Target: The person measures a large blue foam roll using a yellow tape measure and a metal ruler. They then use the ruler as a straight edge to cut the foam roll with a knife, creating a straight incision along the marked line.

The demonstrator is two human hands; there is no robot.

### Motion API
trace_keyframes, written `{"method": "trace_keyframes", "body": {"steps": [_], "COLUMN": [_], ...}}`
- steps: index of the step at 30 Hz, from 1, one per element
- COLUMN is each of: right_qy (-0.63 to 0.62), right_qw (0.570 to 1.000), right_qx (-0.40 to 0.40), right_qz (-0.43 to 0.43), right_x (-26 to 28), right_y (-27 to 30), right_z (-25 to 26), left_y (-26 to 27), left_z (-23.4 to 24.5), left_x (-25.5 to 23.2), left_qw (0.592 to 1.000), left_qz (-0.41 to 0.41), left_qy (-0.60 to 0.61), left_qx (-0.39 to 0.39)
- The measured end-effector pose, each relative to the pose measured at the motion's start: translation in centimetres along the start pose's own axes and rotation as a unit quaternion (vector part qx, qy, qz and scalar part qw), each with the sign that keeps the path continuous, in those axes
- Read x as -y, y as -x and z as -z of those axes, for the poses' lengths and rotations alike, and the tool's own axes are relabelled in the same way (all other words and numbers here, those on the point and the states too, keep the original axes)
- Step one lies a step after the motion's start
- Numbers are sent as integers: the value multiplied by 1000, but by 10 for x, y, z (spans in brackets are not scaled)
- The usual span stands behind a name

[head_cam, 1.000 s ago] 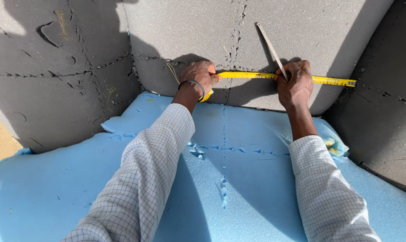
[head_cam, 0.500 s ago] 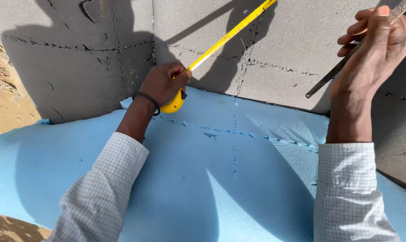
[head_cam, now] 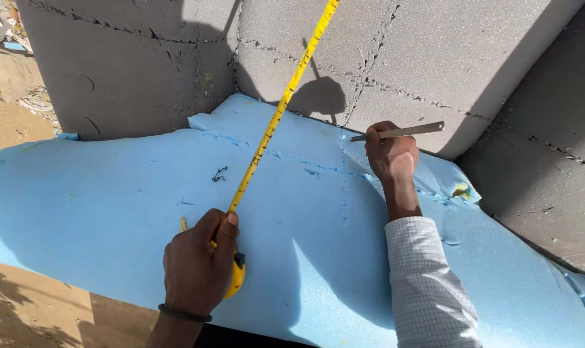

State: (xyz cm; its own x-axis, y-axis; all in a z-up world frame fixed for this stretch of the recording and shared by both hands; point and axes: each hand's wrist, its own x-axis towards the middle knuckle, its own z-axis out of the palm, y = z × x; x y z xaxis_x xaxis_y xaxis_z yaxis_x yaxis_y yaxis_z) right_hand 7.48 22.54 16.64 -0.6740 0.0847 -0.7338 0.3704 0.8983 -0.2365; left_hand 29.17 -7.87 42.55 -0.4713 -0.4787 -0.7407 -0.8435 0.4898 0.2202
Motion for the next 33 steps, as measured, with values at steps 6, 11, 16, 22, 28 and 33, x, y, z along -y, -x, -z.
{"method": "trace_keyframes", "body": {"steps": [6, 11, 16, 22, 28, 33], "right_qy": [-50, -222, -180, -89, -18, -125], "right_qw": [990, 964, 974, 988, 994, 989], "right_qx": [84, 78, 55, 48, 57, 37], "right_qz": [-99, -123, -124, -113, -93, -75], "right_x": [26, 40, 17, 10, -2, 10], "right_y": [-5, -17, -62, -75, -86, -49], "right_z": [4, -7, -46, -57, -69, -35], "left_y": [0, -1, -4, -4, -5, -6], "left_z": [-37, -37, -38, -37, -35, -34], "left_x": [22, 19, 18, 15, 14, 13], "left_qw": [982, 983, 979, 978, 978, 971], "left_qz": [-114, -105, -124, -130, -133, -160], "left_qy": [-16, 1, 8, 16, 16, 34], "left_qx": [-149, -151, -163, -161, -162, -172]}}
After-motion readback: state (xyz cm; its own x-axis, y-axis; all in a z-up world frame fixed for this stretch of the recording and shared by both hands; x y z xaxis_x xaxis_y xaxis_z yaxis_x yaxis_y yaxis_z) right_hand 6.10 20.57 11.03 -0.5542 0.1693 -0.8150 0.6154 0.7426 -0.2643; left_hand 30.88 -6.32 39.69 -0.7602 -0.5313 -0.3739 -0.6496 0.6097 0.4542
